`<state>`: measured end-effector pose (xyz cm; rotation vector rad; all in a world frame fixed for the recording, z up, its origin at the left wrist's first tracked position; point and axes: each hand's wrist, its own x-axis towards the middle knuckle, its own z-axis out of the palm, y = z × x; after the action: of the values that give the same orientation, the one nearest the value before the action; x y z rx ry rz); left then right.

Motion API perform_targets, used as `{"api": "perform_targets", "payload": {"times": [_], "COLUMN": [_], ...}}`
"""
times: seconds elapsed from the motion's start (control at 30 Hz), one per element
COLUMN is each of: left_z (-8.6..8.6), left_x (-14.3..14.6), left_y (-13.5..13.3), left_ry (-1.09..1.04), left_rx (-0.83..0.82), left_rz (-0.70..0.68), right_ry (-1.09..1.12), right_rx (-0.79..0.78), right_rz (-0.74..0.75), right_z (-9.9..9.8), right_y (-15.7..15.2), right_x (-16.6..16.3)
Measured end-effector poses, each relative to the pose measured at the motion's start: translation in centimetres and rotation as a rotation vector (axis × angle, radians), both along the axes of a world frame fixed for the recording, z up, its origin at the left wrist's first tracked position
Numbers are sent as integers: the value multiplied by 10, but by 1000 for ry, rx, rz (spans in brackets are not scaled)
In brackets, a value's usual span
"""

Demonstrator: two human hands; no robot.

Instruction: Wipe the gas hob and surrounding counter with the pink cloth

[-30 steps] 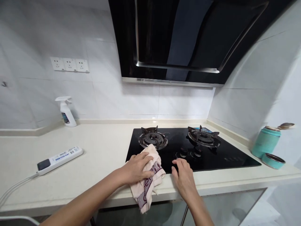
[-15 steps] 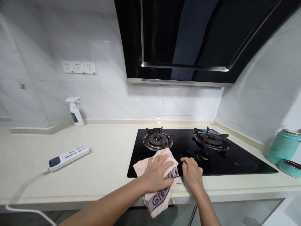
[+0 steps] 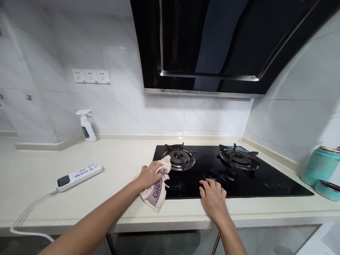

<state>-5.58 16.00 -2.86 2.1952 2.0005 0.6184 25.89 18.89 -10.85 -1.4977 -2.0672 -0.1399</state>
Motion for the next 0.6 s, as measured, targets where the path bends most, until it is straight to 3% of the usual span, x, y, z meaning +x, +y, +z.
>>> {"api": "perform_targets", "payload": {"times": [0.23,0.33,0.5,0.6], "left_z": [-1,1,9,13], "left_x": [-9,-5,3,7], "left_y": [-9,-30,-72,-79], "left_ry": [-16,-24,-26,-33], "left_rx": [13,4,-37,-76], "left_rz": [15,1,-133,-166], "right_ry": [3,-4,-10,-19], "right_rx": [15,24,32,42], "right_rz": [2,11,-6,0], "right_z": [3,4,-1,-4], "right_y": [-2,-2,-1,0], "right_x": [-1,-2,-1,1]}}
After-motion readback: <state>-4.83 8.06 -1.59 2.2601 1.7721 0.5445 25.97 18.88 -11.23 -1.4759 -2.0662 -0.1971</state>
